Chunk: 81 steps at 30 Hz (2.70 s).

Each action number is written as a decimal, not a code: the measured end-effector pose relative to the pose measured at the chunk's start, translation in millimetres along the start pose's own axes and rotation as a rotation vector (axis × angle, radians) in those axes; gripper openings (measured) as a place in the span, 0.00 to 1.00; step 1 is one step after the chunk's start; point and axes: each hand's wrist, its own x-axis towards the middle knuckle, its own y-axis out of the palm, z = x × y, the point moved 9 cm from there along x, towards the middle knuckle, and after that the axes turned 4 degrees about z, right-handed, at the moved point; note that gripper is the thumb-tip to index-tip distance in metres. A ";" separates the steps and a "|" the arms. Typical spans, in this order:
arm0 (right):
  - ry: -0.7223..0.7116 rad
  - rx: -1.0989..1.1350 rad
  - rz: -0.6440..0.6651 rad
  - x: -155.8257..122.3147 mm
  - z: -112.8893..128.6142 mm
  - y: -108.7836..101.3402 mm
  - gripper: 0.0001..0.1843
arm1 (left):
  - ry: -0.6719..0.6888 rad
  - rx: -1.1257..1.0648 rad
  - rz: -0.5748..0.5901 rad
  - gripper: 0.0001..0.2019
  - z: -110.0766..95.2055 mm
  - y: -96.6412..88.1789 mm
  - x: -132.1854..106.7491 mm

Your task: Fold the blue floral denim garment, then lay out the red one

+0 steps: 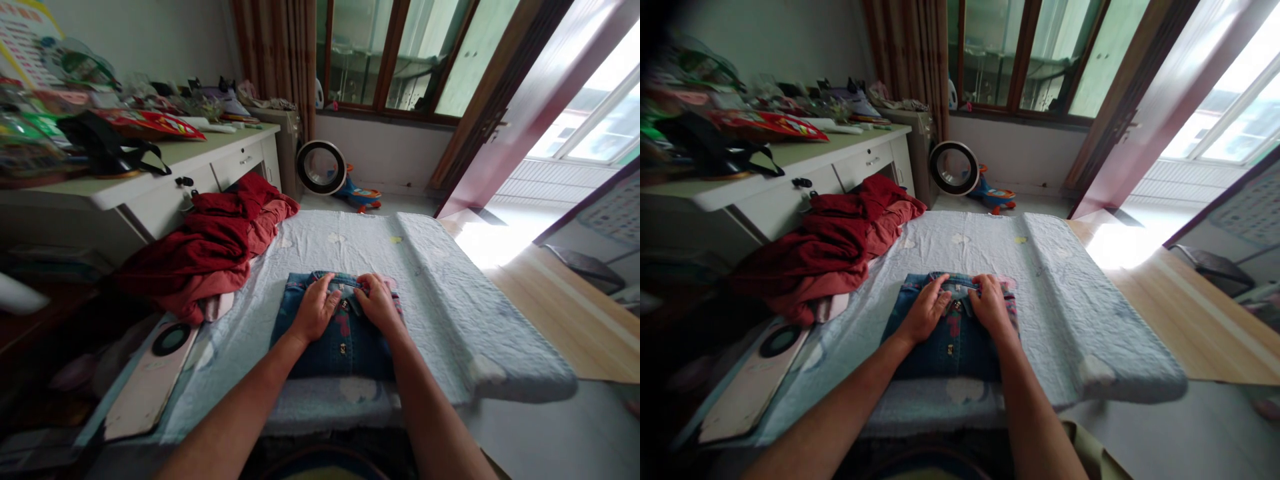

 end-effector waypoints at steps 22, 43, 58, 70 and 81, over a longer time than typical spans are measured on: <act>0.359 -0.488 0.167 -22.4 -47.5 -17.2 0.24 | -0.340 0.354 0.117 0.05 64.9 -46.9 6.1; 0.314 -0.372 -0.033 -19.8 -44.3 -35.4 0.11 | -0.319 0.466 -0.082 0.07 52.2 -54.8 -1.5; 0.053 -0.270 -0.011 -20.9 9.3 -5.8 0.22 | -0.092 0.475 0.009 0.21 -7.0 -15.3 5.2; 0.157 -0.469 0.262 -30.0 -2.8 27.2 0.27 | -0.142 0.457 0.278 0.27 19.3 7.6 -14.9; 0.165 -0.434 0.273 -30.2 -3.0 27.9 0.28 | -0.142 0.485 0.202 0.28 20.7 6.0 -17.6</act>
